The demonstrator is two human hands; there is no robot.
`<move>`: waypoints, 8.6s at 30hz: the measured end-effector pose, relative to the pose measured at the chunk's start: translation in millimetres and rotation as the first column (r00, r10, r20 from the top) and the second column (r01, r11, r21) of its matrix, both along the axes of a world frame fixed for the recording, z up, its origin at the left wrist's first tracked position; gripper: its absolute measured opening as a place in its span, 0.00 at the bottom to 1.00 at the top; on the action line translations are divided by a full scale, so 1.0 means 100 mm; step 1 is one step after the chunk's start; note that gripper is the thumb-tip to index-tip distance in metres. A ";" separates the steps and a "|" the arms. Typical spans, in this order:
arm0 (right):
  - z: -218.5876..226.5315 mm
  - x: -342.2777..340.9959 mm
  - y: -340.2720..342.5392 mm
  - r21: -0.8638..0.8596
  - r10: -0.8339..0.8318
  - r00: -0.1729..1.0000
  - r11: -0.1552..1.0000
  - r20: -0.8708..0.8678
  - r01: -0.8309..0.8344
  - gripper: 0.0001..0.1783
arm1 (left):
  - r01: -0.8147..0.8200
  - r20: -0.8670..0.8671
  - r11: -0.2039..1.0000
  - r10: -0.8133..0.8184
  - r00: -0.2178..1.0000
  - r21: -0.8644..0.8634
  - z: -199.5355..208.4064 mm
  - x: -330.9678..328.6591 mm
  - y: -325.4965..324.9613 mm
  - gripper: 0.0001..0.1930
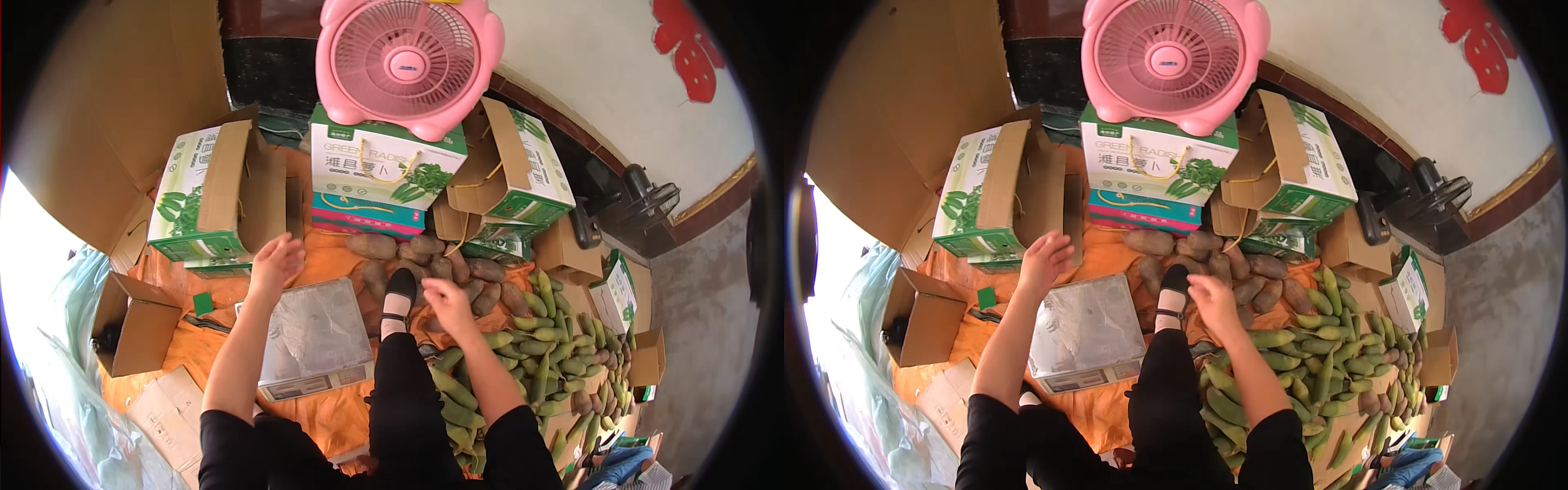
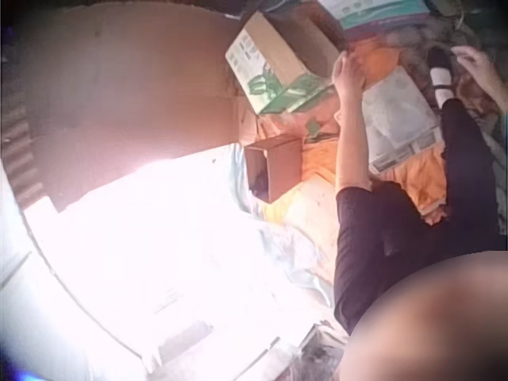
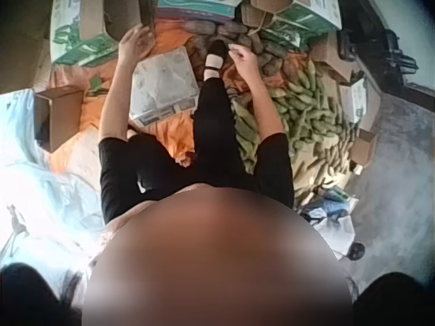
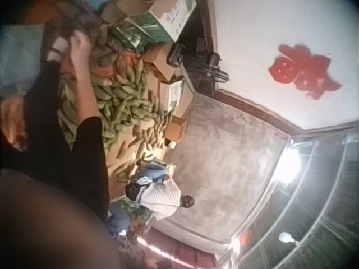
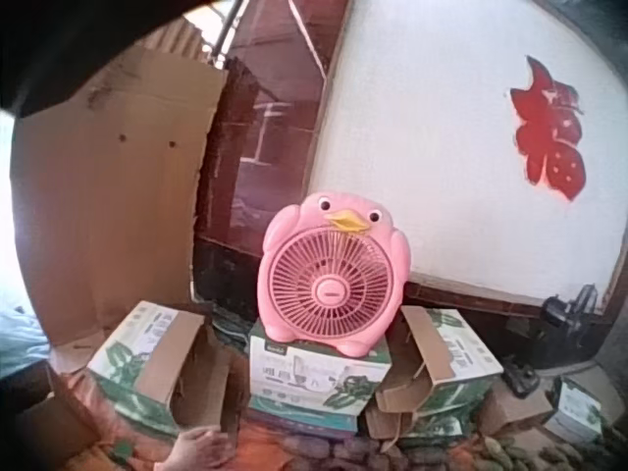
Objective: Sorting and packing various vegetables into cardboard boxes and weighing them.
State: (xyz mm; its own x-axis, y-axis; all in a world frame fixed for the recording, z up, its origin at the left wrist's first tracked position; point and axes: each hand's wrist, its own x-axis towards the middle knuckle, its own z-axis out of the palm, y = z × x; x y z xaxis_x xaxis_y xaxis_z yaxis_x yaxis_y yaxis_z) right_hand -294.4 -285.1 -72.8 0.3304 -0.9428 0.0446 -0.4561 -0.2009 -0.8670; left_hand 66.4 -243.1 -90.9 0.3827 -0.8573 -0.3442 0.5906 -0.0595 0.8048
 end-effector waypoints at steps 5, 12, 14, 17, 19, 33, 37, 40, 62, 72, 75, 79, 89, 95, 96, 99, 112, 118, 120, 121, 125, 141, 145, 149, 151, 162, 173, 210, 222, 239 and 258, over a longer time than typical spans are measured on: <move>0.48 -0.23 -0.82 -0.465 -0.268 0.752 0.883 -0.603 -0.058 0.13 | 0.194 0.347 0.962 -0.251 0.904 0.190 0.31 0.05 0.40 0.16; 0.59 -0.44 -2.02 -0.483 -0.479 0.099 0.810 -0.872 -0.334 0.13 | 0.002 0.423 0.958 -0.128 0.897 0.285 0.43 0.29 1.57 0.13; 0.47 -0.75 -2.31 -0.464 -0.460 0.083 0.841 -0.884 -0.277 0.09 | -0.079 0.435 0.957 -0.051 0.899 0.277 0.38 0.27 1.86 0.12; 0.52 -0.62 -2.26 -0.440 -0.451 0.005 0.870 -0.893 -0.224 0.09 | -0.274 0.434 0.901 0.110 0.894 0.336 0.36 0.25 2.34 0.12; 0.57 -0.72 -2.17 -0.476 -0.494 -0.005 0.840 -0.869 -0.260 0.09 | -0.360 0.429 0.853 0.184 0.884 0.377 0.32 0.22 2.60 0.11; 1.84 -1.15 -0.22 -0.515 -0.413 0.319 0.766 -0.853 -0.385 0.04 | -0.415 0.468 0.875 0.266 0.843 0.250 0.42 0.17 3.29 0.09; 2.51 -0.83 0.19 -0.575 -0.390 0.483 0.749 -0.784 -0.328 0.03 | -0.424 0.429 0.885 0.314 0.847 0.191 0.49 0.14 3.59 0.09; 2.95 -0.82 0.28 -0.547 -0.372 0.552 0.816 -0.746 -0.189 0.07 | -0.444 0.412 0.888 0.362 0.836 0.120 0.59 0.10 3.79 0.08; 4.26 1.52 1.28 -0.161 0.317 0.940 0.942 0.125 -0.296 0.10 | -0.463 0.125 0.886 0.459 0.880 0.009 0.65 0.04 4.36 0.16; 4.25 2.80 2.26 0.219 0.585 0.594 0.585 0.553 -0.781 0.11 | -0.567 -0.165 0.684 0.561 0.811 -0.459 -0.36 0.78 4.51 0.32; 4.14 3.04 2.53 0.230 0.584 0.513 0.491 0.629 -0.840 0.12 | -0.649 -0.278 0.591 0.600 0.751 -0.478 -0.34 0.76 4.61 0.32; 4.25 3.22 2.76 0.160 0.757 0.285 0.236 0.589 -0.958 0.16 | -0.792 -0.481 0.362 0.645 0.594 -0.492 -0.11 0.67 4.93 0.32; 3.08 3.47 2.51 -0.019 0.562 0.204 0.366 0.802 -0.930 0.34 | -0.695 -0.509 0.556 0.478 0.716 -0.455 0.15 0.24 5.23 0.35; 2.11 3.58 2.78 0.007 0.787 0.393 0.443 0.475 -0.896 0.29 | -0.721 -0.566 0.615 0.486 0.666 -0.319 0.19 0.12 5.19 0.39; 2.11 3.59 2.80 0.005 0.790 0.384 0.435 0.478 -0.900 0.29 | -0.708 -0.580 0.631 0.462 0.672 -0.317 0.26 0.07 5.20 0.38; 2.21 3.55 2.89 -0.045 0.842 0.311 0.367 0.440 -0.929 0.27 | -0.719 -0.628 0.638 0.447 0.637 -0.275 0.28 0.03 5.21 0.31; 1.45 3.20 2.64 0.236 0.707 0.454 0.391 0.543 -0.890 0.19 | -0.655 -0.751 0.630 0.167 0.639 -0.417 0.08 0.16 5.01 0.26; 1.27 3.30 2.62 0.243 0.551 0.496 0.468 0.671 -0.849 0.17 | -0.592 -0.741 0.772 0.255 0.622 -0.231 -0.14 0.11 4.98 0.29; 1.14 3.26 2.44 0.241 0.522 0.539 0.533 0.661 -0.811 0.16 | -0.559 -0.696 0.809 0.294 0.655 -0.184 -0.18 0.04 4.91 0.29; 1.09 3.24 2.36 0.232 0.513 0.558 0.567 0.652 -0.791 0.16 | -0.554 -0.643 0.820 0.349 0.682 -0.143 -0.19 0.02 4.88 0.28; 1.05 3.17 1.98 0.226 0.474 0.600 0.632 0.645 -0.741 0.14 | -0.491 -0.554 0.871 0.399 0.731 -0.021 -0.27 -0.05 4.94 0.26; 0.98 3.61 -0.02 0.125 0.154 0.979 0.977 0.136 -0.171 0.33 | -0.536 -0.482 0.827 0.544 0.687 0.171 -0.61 -0.29 5.13 0.22; 0.51 3.16 0.41 0.273 0.364 0.926 0.884 0.104 -0.378 0.23 | -0.518 -0.411 0.812 0.583 0.701 0.268 -0.59 -0.35 5.06 0.21; 0.65 2.98 0.99 0.467 0.542 0.838 0.727 0.060 -0.503 0.18 | -0.431 -0.201 0.798 0.545 0.814 0.421 -0.57 -0.38 5.03 0.20; 0.69 2.87 1.13 0.443 0.604 0.791 0.685 0.101 -0.579 0.18 | -0.403 -0.140 0.780 0.521 0.842 0.478 -0.55 -0.43 4.97 0.21; 0.86 2.39 2.01 0.422 0.854 0.511 0.430 0.096 -0.798 0.17 | -0.008 -0.375 0.789 0.301 0.877 0.615 -1.45 -1.00 4.82 0.14; 0.59 2.20 1.92 0.258 0.810 0.469 0.566 -0.351 -0.783 0.20 | -0.116 -0.327 0.767 0.399 0.857 0.631 -1.55 -0.84 4.74 0.07; 0.64 2.27 1.96 0.297 0.836 0.389 0.512 -0.386 -0.806 0.23 | -0.094 -0.436 0.806 0.409 0.802 0.584 -1.65 -0.89 4.77 0.16; 0.66 2.33 2.00 0.314 0.824 0.378 0.524 -0.422 -0.792 0.24 | -0.096 -0.416 0.814 0.391 0.821 0.573 -1.59 -0.88 4.76 0.15; 0.67 2.38 2.03 0.316 0.827 0.370 0.517 -0.424 -0.796 0.23 | -0.075 -0.446 0.832 0.368 0.815 0.549 -1.57 -0.86 4.77 0.13; 0.69 2.34 2.06 0.300 0.839 0.368 0.500 -0.402 -0.812 0.23 | -0.090 -0.436 0.811 0.400 0.806 0.578 -1.43 -0.94 4.78 0.15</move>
